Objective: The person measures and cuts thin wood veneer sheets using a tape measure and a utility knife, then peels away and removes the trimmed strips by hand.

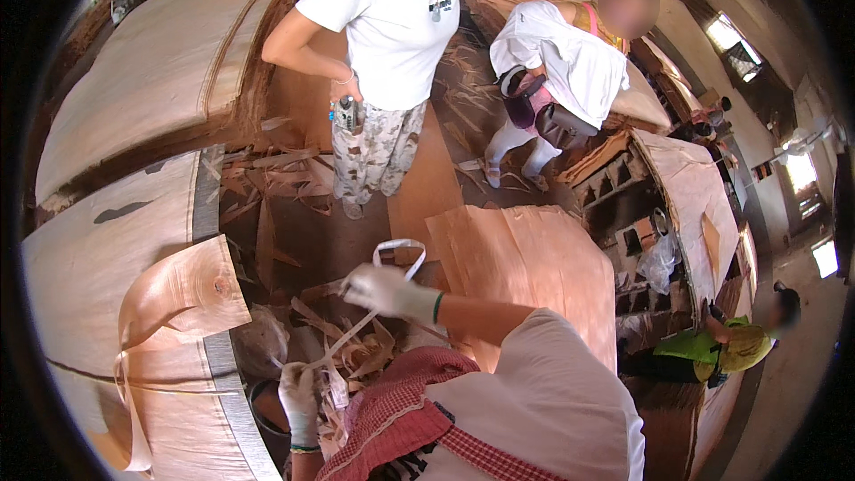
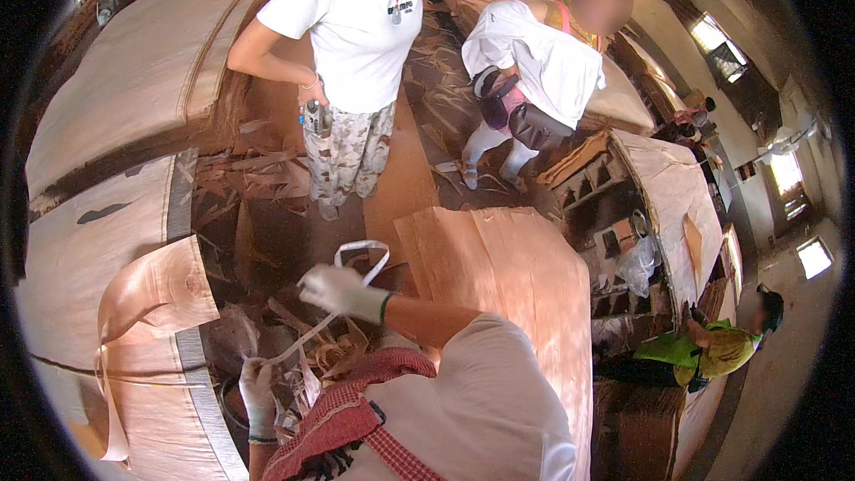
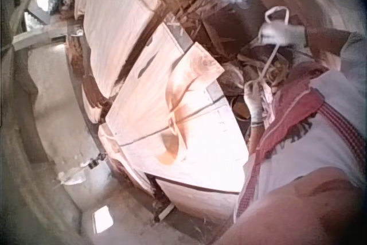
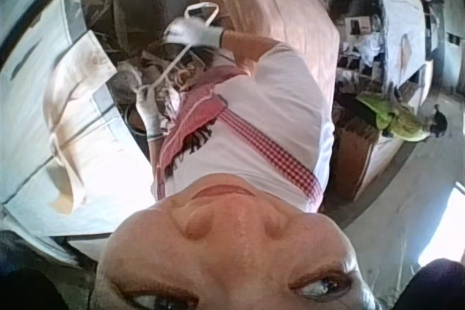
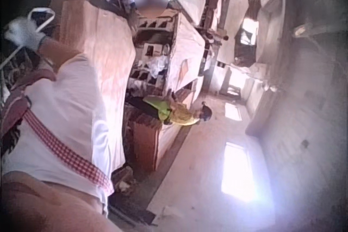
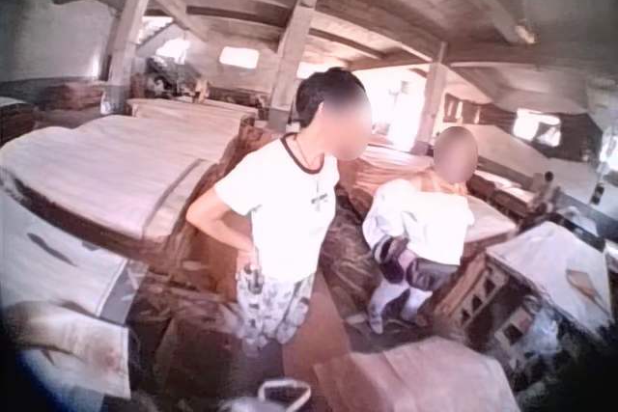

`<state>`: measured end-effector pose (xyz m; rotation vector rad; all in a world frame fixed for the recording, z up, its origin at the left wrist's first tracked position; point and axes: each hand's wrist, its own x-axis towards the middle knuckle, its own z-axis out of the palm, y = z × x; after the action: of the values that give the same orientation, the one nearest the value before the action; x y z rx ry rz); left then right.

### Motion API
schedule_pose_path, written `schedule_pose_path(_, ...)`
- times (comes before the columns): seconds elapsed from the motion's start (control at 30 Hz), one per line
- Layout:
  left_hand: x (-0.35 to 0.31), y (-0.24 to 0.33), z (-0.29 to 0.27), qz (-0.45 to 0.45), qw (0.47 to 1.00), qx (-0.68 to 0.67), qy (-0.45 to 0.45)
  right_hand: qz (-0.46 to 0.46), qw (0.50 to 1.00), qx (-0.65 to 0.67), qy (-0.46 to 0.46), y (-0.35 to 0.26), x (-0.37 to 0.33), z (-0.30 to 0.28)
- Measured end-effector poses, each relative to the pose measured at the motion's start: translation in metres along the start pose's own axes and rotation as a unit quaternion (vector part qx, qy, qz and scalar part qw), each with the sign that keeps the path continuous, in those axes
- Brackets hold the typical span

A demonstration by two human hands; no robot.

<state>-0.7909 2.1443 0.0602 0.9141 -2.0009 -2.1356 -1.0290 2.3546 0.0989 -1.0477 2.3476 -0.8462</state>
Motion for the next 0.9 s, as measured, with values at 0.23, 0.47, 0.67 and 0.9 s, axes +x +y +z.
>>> schedule_pose_path(0.23, -0.006, 0.066, 0.018, 0.090, 0.995, 0.018, -0.029, -0.090, 0.989, 0.114, 0.016, -0.090, -0.024, 0.068)
schedule_pose_path(0.47, -0.024, 0.051, 0.004, 0.085, 0.996, -0.020, 0.027, -0.102, 0.989, 0.097, -0.033, -0.103, -0.017, 0.090)
schedule_pose_path(0.67, -0.025, 0.033, -0.017, 0.108, 0.989, 0.076, 0.060, -0.112, 0.990, 0.077, -0.028, -0.102, -0.016, 0.131)
schedule_pose_path(0.9, -0.029, 0.008, -0.038, 0.084, 0.992, 0.043, 0.084, -0.096, 0.989, 0.110, -0.037, -0.115, -0.018, 0.143)
